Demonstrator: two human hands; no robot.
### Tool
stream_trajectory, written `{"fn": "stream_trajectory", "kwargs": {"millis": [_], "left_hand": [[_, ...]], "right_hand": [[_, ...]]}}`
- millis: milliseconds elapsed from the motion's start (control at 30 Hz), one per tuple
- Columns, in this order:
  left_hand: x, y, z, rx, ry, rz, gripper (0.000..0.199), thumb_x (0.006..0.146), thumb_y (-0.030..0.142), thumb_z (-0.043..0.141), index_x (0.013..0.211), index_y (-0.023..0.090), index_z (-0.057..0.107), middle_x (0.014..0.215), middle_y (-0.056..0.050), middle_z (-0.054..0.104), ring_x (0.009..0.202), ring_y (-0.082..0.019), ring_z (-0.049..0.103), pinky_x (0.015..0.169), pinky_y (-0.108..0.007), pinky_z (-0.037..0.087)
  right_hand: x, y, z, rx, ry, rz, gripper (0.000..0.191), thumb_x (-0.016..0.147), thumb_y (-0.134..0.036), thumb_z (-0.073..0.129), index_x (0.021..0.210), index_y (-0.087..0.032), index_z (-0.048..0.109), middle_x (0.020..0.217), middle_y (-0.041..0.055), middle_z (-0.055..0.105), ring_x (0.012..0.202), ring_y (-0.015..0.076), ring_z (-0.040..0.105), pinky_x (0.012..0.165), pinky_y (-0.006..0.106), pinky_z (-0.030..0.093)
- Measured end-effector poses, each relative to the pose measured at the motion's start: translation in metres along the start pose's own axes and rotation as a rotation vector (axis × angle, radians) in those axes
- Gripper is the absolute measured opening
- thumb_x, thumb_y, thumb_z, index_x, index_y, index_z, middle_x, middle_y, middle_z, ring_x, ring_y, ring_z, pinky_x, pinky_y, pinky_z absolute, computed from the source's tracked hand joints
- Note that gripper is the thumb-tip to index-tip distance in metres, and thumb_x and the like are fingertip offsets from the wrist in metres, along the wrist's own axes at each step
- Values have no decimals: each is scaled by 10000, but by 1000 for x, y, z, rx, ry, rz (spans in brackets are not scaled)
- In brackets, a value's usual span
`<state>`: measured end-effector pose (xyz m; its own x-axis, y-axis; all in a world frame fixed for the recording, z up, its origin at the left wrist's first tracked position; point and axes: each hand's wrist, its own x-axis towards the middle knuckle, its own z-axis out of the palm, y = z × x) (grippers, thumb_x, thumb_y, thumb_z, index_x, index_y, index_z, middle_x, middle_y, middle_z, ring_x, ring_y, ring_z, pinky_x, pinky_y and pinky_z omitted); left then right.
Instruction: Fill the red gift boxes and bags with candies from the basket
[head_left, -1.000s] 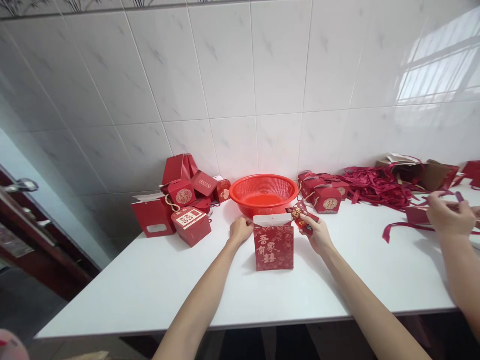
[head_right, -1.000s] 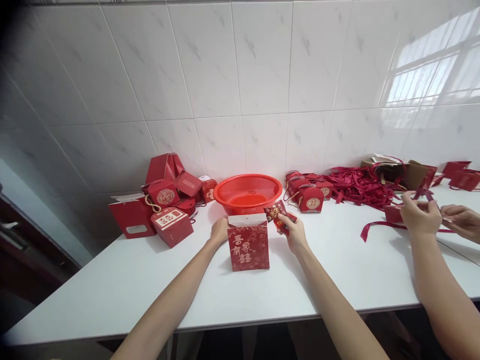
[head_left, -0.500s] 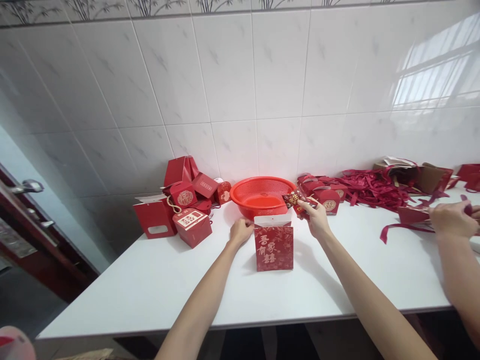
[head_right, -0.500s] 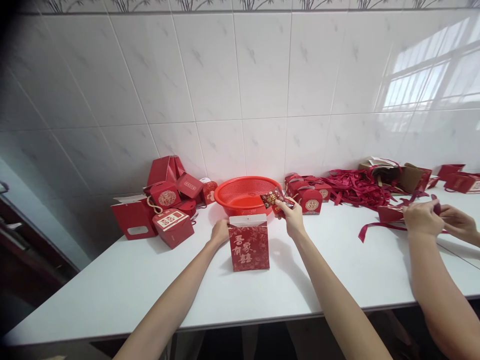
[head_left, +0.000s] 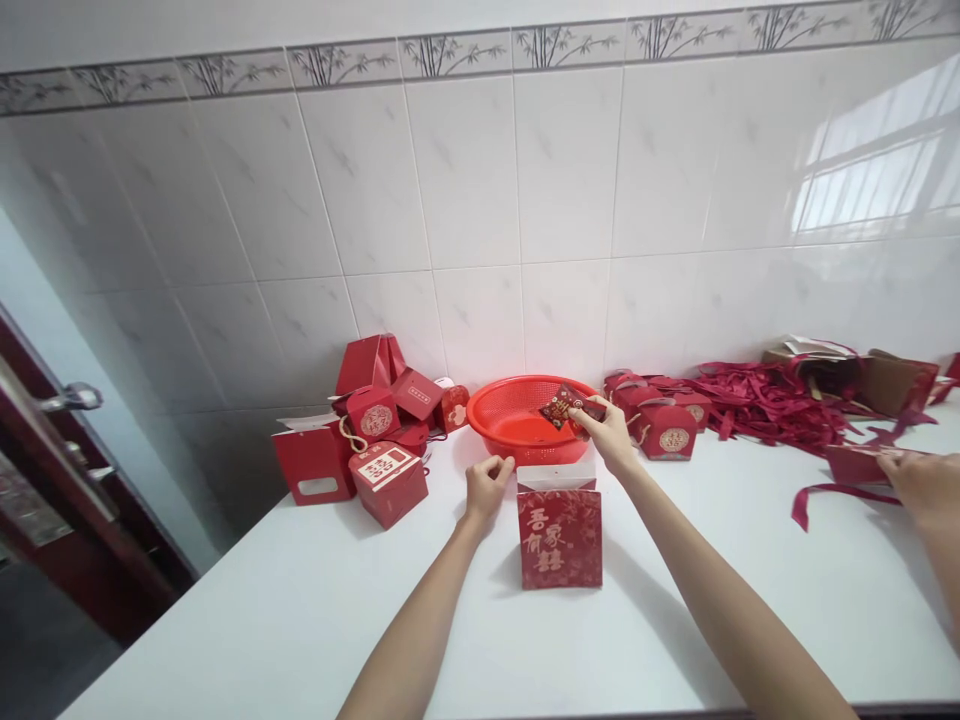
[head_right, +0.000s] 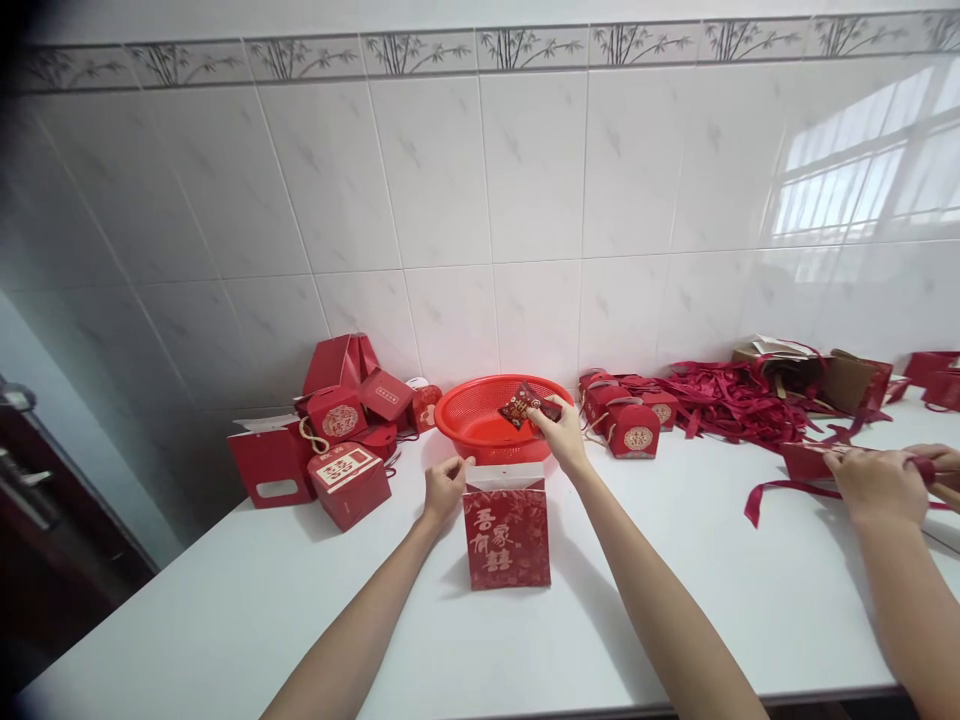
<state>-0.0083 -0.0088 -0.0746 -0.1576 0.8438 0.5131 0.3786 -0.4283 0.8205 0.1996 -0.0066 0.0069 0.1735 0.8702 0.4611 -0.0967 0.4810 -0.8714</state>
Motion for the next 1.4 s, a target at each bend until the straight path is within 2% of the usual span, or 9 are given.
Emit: {"fn": "stream_trajectory", "kwargs": {"millis": [233, 367, 467, 567, 733, 900, 1100, 1233, 1400], "left_hand": [[3, 32, -3, -15, 114, 368, 246, 823, 325, 571, 608, 206, 574, 611, 2, 568, 594, -145, 512, 624, -262, 407], [17, 46, 2, -10, 73, 438, 96, 831, 259, 583, 779, 208, 646, 759, -23, 644, 703, -166, 597, 689, -270, 471], [35, 54, 10, -15, 4, 371, 196, 789, 239, 616, 970, 204, 683, 917, -63, 690, 835, -204, 649, 794, -325, 505], [53, 60, 20, -62, -101, 218, 359, 752, 259, 675, 1104, 187, 675, 1007, -96, 711, 929, -241, 665, 897, -395, 496], [71, 58, 34, -384, -304, -29, 421, 692, 381, 774, 1041, 160, 692, 1040, -117, 734, 911, -249, 687, 850, -384, 528], [74, 50, 36, -522, -283, -105, 424, 675, 487, 806, 901, 137, 727, 858, -89, 744, 796, -213, 674, 767, -334, 541], [68, 49, 32, -585, -275, -240, 385, 648, 474, 836, 826, 153, 721, 842, -61, 713, 805, -195, 655, 756, -313, 551], [67, 48, 29, -659, -297, -371, 392, 611, 456, 856, 806, 157, 694, 904, -76, 703, 873, -220, 658, 733, -323, 566], [69, 51, 28, -772, -275, -402, 411, 553, 413, 890, 810, 154, 701, 939, -72, 710, 885, -199, 655, 775, -306, 554]], "right_hand": [[6, 12, -4, -113, -30, -53, 227, 667, -372, 733, 649, -201, 585, 536, -33, 546, 512, 126, 457, 500, 252, 353], [15, 15, -1, -142, -58, -96, 223, 672, -381, 722, 651, -195, 600, 572, -20, 575, 545, 135, 475, 532, 260, 367], [20, 18, 2, -124, -91, -64, 251, 681, -412, 730, 679, -195, 603, 572, -22, 583, 529, 133, 483, 529, 263, 381], [23, 18, 5, -52, -127, -9, 297, 664, -445, 766, 710, -194, 613, 576, -25, 592, 511, 129, 496, 514, 262, 399], [29, 21, 11, 66, -168, 49, 363, 621, -475, 828, 719, -181, 640, 569, -28, 600, 494, 114, 491, 496, 249, 403], [39, 27, 13, 195, -115, 171, 374, 602, -466, 867, 709, -176, 657, 632, -6, 639, 539, 120, 533, 498, 236, 417], [53, 34, 19, 381, 22, 395, 437, 484, -445, 927, 692, -173, 654, 652, -1, 664, 561, 113, 570, 484, 211, 441], [57, 44, 27, 405, 18, 440, 459, 491, -476, 925, 675, -167, 639, 604, -16, 636, 535, 99, 554, 468, 197, 438], [54, 45, 30, 400, -61, 445, 408, 566, -466, 901, 703, -172, 653, 626, -9, 644, 530, 99, 557, 475, 203, 461]]}}
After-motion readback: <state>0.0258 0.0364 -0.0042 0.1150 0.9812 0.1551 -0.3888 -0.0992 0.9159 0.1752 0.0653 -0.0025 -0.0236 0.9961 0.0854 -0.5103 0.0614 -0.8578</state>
